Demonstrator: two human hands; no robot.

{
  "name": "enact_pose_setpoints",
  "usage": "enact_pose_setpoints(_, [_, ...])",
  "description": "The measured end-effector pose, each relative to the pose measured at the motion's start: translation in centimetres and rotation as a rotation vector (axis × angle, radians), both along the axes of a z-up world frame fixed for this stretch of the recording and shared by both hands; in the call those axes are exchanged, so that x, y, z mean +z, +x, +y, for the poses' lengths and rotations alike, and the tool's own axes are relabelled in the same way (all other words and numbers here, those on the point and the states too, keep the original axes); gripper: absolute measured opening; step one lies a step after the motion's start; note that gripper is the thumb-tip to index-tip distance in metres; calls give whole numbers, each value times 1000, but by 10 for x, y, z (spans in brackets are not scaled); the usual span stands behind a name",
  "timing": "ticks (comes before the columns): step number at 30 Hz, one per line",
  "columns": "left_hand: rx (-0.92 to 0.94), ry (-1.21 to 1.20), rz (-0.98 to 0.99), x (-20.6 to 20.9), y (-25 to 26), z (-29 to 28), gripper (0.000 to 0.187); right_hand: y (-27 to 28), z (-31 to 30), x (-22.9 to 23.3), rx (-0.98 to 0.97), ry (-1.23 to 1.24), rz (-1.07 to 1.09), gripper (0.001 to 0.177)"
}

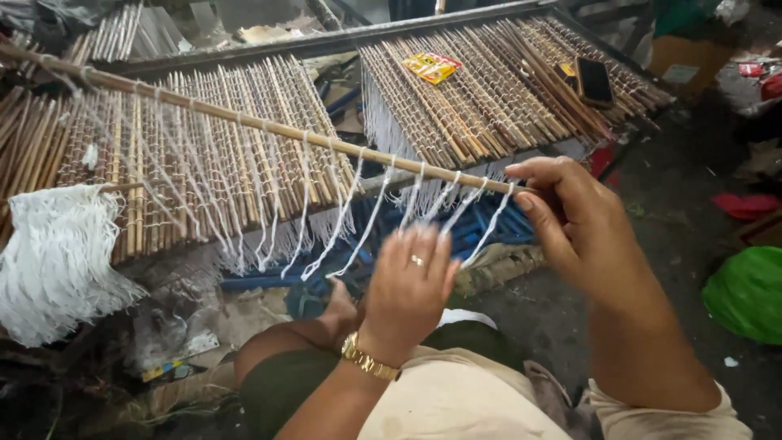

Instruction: Tying multiple white strings onto a thin wooden stick in a repetitive manner as part of a craft or weaving process.

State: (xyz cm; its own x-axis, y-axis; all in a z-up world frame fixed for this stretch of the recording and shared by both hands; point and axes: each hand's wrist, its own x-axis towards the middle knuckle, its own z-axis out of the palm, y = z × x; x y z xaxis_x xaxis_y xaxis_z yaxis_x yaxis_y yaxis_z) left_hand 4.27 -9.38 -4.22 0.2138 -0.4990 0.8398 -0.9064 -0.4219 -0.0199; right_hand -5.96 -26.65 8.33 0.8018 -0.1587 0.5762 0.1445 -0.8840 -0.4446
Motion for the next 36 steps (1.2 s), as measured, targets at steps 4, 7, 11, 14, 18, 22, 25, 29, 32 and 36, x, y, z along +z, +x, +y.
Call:
enact_pose_setpoints(4, [-62,331,249,-94,1,7,38,-2,-10,9,34,-137,-50,28])
enact_pose_setpoints(7, [-224,354,395,-139,-6,27,33,0,-29,5,31,-148,-49,25])
enact_pose_setpoints(11, [-278,670,584,-85,22,84,35,-13,-42,6,14,-109,15,28])
enact_pose_setpoints(14, [-404,381,636,-23,51,121,39,-19,-74,-13,-10,-80,0,27])
enact_pose_setpoints(18, [-8,-203,814,49,63,138,27,-25,-133,-52,-30,-18,-18,25])
enact_pose_setpoints(22, [102,-113,809,76,84,116,47,-28,-233,-119,-51,303,55,35])
enact_pose_setpoints(25, [117,-105,672,69,93,101,50,-44,-239,-119,-102,349,146,49])
enact_pose_setpoints(29, [105,-107,574,65,98,95,41,-44,-288,-150,-20,442,113,52])
enact_pose_setpoints(32, [172,-146,527,72,90,94,38,-49,-283,-156,-38,442,116,52])
enact_pose_setpoints(36, [119,-125,524,68,93,87,37,-54,-251,-143,-78,425,122,51])
